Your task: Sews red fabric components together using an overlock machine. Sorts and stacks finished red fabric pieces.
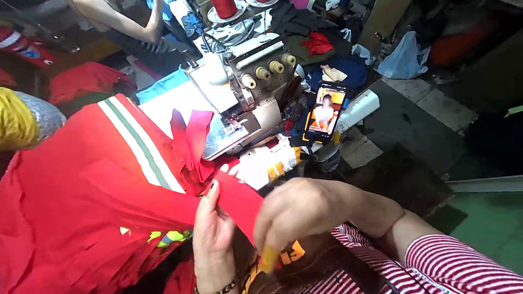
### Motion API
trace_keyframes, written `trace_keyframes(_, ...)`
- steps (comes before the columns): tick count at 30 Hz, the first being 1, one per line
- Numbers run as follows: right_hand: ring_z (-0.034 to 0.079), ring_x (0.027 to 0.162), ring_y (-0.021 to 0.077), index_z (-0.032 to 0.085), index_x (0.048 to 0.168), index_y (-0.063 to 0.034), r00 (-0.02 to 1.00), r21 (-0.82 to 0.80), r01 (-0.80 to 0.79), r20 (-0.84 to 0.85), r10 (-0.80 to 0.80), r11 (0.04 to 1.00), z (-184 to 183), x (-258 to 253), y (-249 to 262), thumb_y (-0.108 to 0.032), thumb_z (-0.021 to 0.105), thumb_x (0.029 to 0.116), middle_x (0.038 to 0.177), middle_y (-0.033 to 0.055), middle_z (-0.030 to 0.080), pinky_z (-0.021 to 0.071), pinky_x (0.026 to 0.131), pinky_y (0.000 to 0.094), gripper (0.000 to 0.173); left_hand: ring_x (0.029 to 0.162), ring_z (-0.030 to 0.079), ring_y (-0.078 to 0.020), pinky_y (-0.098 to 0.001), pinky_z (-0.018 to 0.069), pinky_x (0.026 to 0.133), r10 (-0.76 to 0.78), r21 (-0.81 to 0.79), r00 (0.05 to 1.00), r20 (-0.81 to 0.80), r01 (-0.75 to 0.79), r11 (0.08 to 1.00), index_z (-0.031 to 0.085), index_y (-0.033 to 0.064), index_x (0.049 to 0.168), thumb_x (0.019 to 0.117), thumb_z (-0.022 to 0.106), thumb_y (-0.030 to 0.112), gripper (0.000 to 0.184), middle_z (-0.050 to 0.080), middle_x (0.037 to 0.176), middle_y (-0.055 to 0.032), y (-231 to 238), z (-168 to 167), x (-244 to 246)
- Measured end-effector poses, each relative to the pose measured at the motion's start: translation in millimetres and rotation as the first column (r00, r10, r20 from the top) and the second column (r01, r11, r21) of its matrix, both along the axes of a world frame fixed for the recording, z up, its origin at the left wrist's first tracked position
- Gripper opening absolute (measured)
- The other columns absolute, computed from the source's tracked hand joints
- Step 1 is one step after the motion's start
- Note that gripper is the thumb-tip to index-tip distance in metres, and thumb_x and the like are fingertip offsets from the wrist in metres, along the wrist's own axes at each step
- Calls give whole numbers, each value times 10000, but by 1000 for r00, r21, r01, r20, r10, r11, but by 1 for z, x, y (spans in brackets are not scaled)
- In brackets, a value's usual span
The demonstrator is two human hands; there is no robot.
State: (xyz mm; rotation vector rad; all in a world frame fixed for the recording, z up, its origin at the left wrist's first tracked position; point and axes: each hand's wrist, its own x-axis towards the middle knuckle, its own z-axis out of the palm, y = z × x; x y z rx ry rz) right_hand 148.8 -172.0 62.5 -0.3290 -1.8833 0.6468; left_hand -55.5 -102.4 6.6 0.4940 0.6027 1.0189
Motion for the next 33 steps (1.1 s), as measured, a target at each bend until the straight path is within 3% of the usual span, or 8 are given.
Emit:
trace_keyframes(6, 687, 807, 125, 701, 893, -27, 960, -142, -233, 124, 251, 962, 14, 40, -40, -71, 606, 990, 917, 80, 714, 557, 714, 271, 143, 902, 725, -109, -251, 609, 810, 242, 125, 950, -196, -220, 967, 591, 26, 1227, 1110, 248, 106, 371, 738, 1041, -53, 45, -4, -22)
trace_keyframes(10, 670, 717, 122, 708, 903, -2, 939, -154, -310, 103, 327, 938, 19, 57, -50, -88, 572, 1014, 859, 92, 707, 539, 641, 254, 195, 894, 746, -167, -311, 627, 803, 564, 215, 773, -289, -522, 825, 513, 1, 1256, 1127, 274, 125, 299, 737, 1061, -95, 60, -3, -28)
trace_keyframes(14, 692, 763, 111, 702, 926, -6, 918, -188, -354, 116, 379, 916, 17, 54, -37, -91, 583, 1020, 887, 93, 719, 560, 680, 243, 174, 885, 751, -190, -370, 635, 809, 633, 375, 660, -405, -511, 773, 516, -4, 1237, 1132, 298, 168, 296, 739, 1034, -84, 55, -7, -19)
trace_keyframes(18, 696, 815, 105, 724, 958, -32, 963, -145, -85, 242, 118, 986, 1, 24, -6, -81, 602, 1011, 873, 67, 724, 573, 761, 256, 142, 1046, 666, -86, -301, 550, 947, 543, 518, 680, -492, -272, 811, 647, -2, 1211, 1061, 495, 84, 230, 709, 1123, -21, 31, -24, 9)
trace_keyframes(22, 702, 892, 129, 721, 1026, 19, 920, -106, 303, 290, -263, 947, -16, -8, 32, -33, 638, 974, 940, 97, 732, 579, 832, 269, 111, 776, 721, -100, -275, 618, 739, 412, 390, 822, -393, -256, 884, 716, -11, 991, 910, 667, -72, 112, 751, 853, -41, 4, -14, 36)
trace_keyframes(25, 688, 912, 120, 729, 1033, 14, 861, -162, 496, 223, -458, 853, -27, -16, 45, 2, 697, 914, 967, 86, 705, 595, 827, 271, 124, 715, 714, -111, -290, 618, 690, 382, 293, 864, -327, -292, 911, 687, -9, 869, 856, 636, -150, 150, 738, 769, -61, -4, -8, 42)
trace_keyframes(29, 685, 910, 109, 732, 1059, -21, 782, -192, 621, 219, -584, 760, -30, -14, 45, -1, 730, 868, 982, 58, 713, 586, 822, 286, 192, 745, 724, -108, -292, 624, 721, 248, 241, 942, -227, -192, 951, 692, 20, 923, 1001, 563, 3, 152, 740, 810, -58, -8, -6, 35)
trace_keyframes(33, 690, 883, 100, 716, 1085, 1, 756, -222, 652, 249, -605, 725, -32, -9, 45, -6, 741, 874, 983, 73, 701, 607, 778, 243, 213, 822, 740, -133, -309, 619, 800, 102, 229, 980, -171, -62, 971, 725, 33, 979, 1068, 472, 158, 296, 759, 878, -85, -8, -8, 29)
